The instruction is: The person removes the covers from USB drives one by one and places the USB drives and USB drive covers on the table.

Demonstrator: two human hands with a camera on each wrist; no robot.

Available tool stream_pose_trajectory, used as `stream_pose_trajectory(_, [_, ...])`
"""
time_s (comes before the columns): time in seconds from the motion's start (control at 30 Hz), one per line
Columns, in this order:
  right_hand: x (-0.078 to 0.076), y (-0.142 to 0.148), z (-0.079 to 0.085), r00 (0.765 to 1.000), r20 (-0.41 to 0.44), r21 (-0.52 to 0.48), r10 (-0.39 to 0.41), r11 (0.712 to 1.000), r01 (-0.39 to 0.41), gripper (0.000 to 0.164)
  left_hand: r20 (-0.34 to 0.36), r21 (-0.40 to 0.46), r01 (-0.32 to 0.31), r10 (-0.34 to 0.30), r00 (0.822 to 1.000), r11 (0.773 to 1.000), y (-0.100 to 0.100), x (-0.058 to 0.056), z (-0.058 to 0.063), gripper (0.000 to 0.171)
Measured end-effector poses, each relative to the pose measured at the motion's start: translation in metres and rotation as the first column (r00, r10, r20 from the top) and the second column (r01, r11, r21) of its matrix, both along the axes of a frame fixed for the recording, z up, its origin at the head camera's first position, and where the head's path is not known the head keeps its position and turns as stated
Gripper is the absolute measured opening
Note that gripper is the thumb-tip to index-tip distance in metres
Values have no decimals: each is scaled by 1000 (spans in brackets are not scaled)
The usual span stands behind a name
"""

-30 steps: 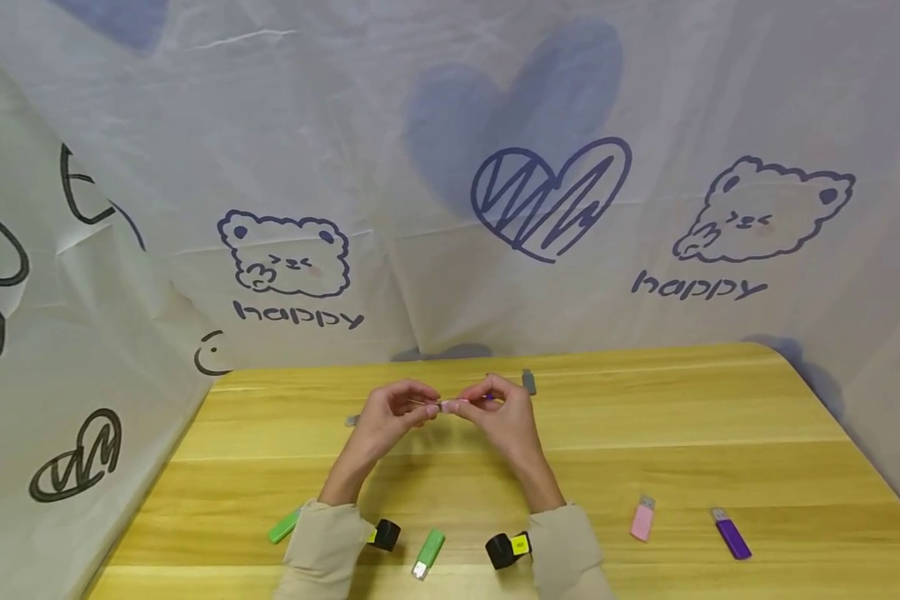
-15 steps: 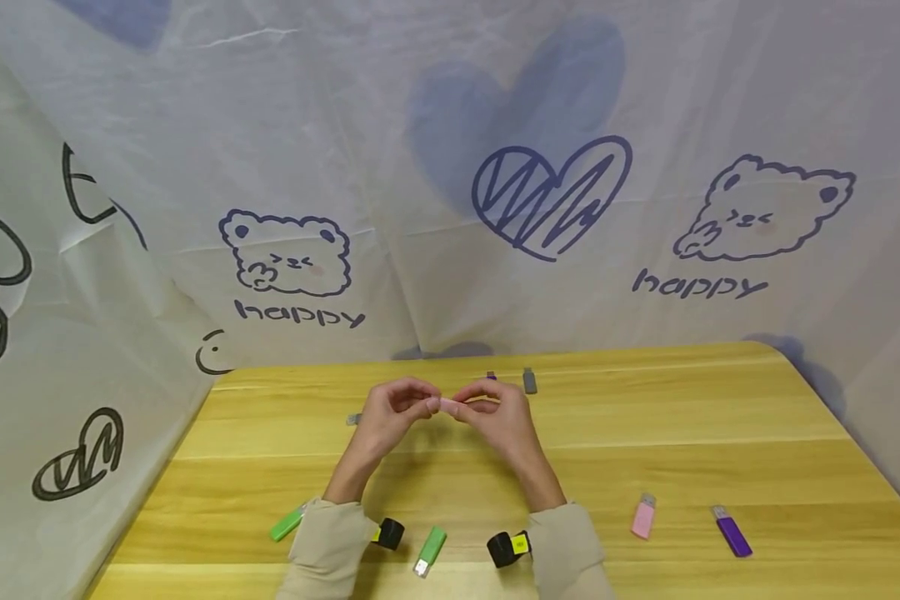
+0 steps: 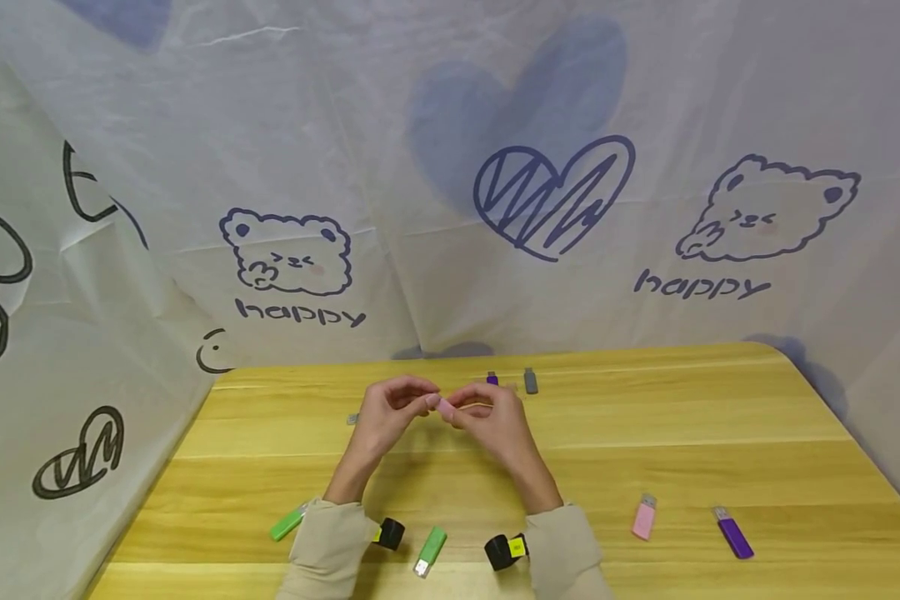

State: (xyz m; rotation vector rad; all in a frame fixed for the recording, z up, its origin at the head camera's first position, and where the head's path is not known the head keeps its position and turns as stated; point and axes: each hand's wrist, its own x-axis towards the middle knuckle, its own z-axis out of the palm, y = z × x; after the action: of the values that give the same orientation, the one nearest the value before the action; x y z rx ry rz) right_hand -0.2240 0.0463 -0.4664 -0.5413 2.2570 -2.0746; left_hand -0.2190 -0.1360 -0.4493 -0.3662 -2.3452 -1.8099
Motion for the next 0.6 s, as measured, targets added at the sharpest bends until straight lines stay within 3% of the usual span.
stream_pose_trajectory(0.17, [1, 3, 1, 1000, 3, -10, 27, 1000, -27, 19, -9, -20, 28, -28, 1000, 999, 2, 0, 0, 13])
stream_pose_trajectory(0.6, [1, 5, 0, 999, 18, 4, 40, 999, -40, 18, -16, -10, 1, -2, 1000, 1000, 5, 1, -2, 13])
